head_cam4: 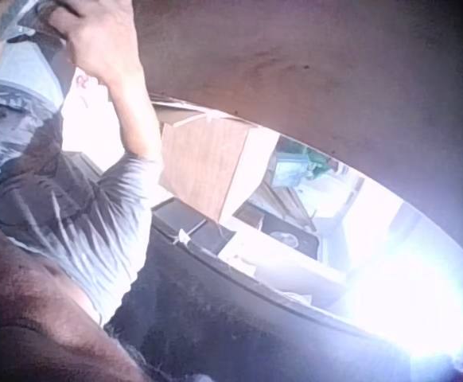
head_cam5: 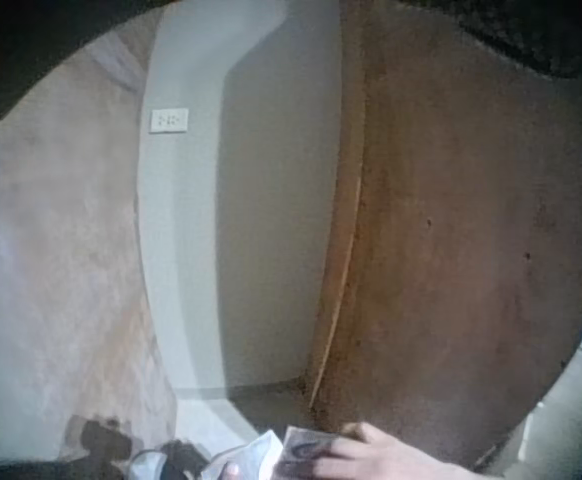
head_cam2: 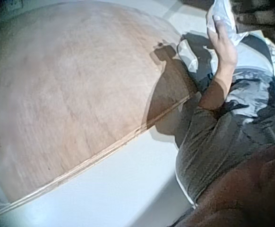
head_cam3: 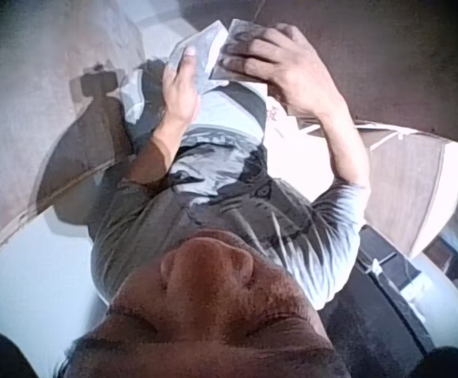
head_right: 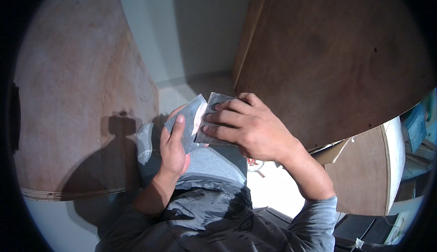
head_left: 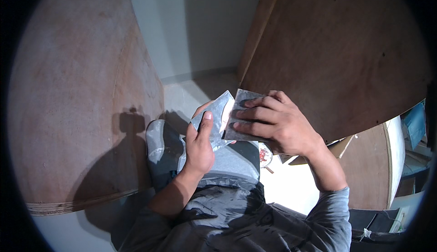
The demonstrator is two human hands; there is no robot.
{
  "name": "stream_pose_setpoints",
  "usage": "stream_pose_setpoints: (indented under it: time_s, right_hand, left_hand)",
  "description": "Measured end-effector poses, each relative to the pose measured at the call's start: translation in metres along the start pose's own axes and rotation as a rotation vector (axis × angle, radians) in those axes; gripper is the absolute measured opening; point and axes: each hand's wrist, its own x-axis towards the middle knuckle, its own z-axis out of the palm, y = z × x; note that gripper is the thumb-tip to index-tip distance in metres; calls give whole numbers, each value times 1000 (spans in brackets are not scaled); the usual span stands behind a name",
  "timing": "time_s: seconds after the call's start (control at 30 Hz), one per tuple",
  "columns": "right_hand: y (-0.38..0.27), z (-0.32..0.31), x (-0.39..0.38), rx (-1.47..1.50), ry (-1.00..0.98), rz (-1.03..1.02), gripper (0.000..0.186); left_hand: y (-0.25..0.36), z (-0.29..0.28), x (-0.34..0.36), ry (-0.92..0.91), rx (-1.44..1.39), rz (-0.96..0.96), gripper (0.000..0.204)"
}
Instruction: The person sits on the floor and uses a putty knife to scoop white compound from a container. They then apply the compound to the edge of a wooden panel on the wall, smoothing it out with the tool.
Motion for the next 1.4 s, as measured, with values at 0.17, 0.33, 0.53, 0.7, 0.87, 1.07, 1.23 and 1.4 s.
stream_pose_setpoints:
  time_s: [0.17,0.33,0.53,0.7,0.87,1.07,1.23,1.4]
  right_hand:
    - [10,42,-25,338,403,-19,42]
    - [11,108,-12,458,872,-157,51]
    - [21,114,-21,445,668,255,62]
    - [-25,150,-13,571,1067,161,65]
    - [7,151,-1,430,775,205,59]
    - [-2,139,-24,1601,1054,648,47]
    - [19,138,-31,2158,1100,692,35]
    - [33,167,-49,1971,831,656,37]
  left_hand:
    - [3,2,-2,-65,-372,-218,45]
    - [3,12,4,-141,-469,-201,46]
    - [6,11,1,-104,-358,-161,45]
    - [-4,11,2,40,-384,-186,39]
    - [-11,15,4,-10,-345,-153,36]
    - [14,4,4,90,-316,-201,36]
    - [-1,-19,0,-145,-282,-489,36]
    - [-5,-3,-9,-308,-383,-635,36]
